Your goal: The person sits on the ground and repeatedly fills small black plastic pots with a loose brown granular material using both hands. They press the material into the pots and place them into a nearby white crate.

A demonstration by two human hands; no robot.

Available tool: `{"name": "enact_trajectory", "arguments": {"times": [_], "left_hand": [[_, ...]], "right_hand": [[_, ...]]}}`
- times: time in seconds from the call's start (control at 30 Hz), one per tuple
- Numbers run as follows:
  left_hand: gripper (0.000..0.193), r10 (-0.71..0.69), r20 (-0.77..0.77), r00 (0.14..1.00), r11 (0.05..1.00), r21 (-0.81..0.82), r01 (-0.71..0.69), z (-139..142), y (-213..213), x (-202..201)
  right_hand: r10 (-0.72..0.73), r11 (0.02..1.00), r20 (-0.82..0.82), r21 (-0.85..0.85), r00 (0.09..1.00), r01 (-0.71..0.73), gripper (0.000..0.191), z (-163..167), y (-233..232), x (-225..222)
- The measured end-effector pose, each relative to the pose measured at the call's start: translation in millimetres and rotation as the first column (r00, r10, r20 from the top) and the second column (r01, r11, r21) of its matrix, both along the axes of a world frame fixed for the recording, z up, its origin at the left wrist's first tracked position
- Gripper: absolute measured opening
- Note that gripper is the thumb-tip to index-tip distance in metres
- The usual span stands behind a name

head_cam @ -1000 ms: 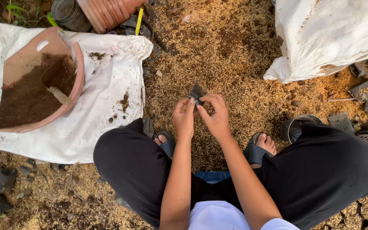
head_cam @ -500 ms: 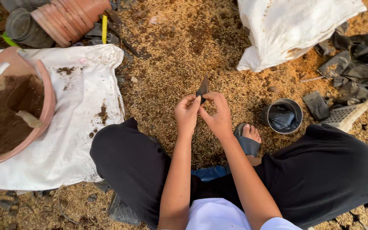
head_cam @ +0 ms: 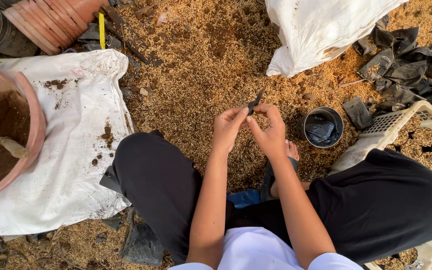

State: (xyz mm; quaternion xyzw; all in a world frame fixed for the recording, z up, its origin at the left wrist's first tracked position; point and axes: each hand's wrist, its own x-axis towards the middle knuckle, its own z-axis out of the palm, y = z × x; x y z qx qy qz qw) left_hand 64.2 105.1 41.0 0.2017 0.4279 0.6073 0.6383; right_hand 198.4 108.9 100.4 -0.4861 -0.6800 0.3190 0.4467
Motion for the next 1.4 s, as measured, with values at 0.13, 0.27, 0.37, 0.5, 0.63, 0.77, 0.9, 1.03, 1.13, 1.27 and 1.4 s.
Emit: {"name": "enact_trajectory", "arguments": {"times": [0.13,0.27,0.37,0.5,0.63,0.77,0.9,1.03,1.13,1.27,1.4], "left_hand": [[0.022,0.027,-0.021,0.999,1.0,0.006,-0.027,6.5,-0.5,-4.1],[0.023,0.1,-0.075,0.992,0.995,0.019,-0.099,14.6,-4.7,-16.2],[0.022,0.16,-0.131,0.978,0.987,0.019,-0.159,21.0,-10.3,-27.2],[0.015,0.199,-0.209,0.958,0.979,0.089,-0.184,32.2,-20.8,-38.8],[0.015,0.204,-0.392,0.897,0.973,-0.023,-0.231,43.9,-29.4,-46.4],[0.022,0.283,-0.493,0.823,0.958,0.099,-0.27,51.0,-37.2,-47.1],[0.028,0.243,-0.626,0.741,0.965,0.075,-0.253,54.5,-38.7,-47.0],[0.026,0.207,-0.657,0.725,0.964,0.009,-0.267,54.1,-31.5,-46.3],[0.024,0.199,-0.661,0.724,0.968,0.017,-0.25,51.5,-28.6,-41.6],[0.024,0.123,-0.725,0.678,0.985,0.004,-0.174,52.3,-22.3,-36.4],[0.026,0.037,-0.772,0.634,0.988,-0.068,-0.141,59.8,-20.1,-37.2]], "right_hand": [[0.021,0.999,-0.014,-0.043,1.0,-0.022,0.027,6.6,2.7,-5.0],[0.075,0.996,-0.015,-0.055,0.997,-0.076,0.023,9.3,4.4,-18.9],[0.114,0.993,0.002,-0.036,0.993,-0.114,0.02,8.1,4.5,-30.9],[0.091,0.993,-0.033,-0.07,0.995,-0.093,0.013,2.4,3.9,-45.9],[0.139,0.981,-0.099,-0.12,0.985,-0.15,0.012,-3.9,7.9,-55.2],[0.149,0.973,-0.072,-0.165,0.986,-0.159,0.012,-7.4,9.3,-57.1],[0.185,0.969,-0.118,-0.143,0.976,-0.201,0.011,-9.7,8.1,-56.3],[0.202,0.925,-0.204,-0.281,0.958,-0.255,0.011,-13.4,9.1,-51.3],[0.197,0.921,-0.234,-0.289,0.952,-0.261,0.01,-16.3,9.0,-42.3],[0.167,0.918,-0.191,-0.327,0.967,-0.223,0.009,-16.4,10.8,-30.5],[0.199,0.902,-0.215,-0.342,0.956,-0.265,0.01,-11.9,14.6,-27.8]]}}
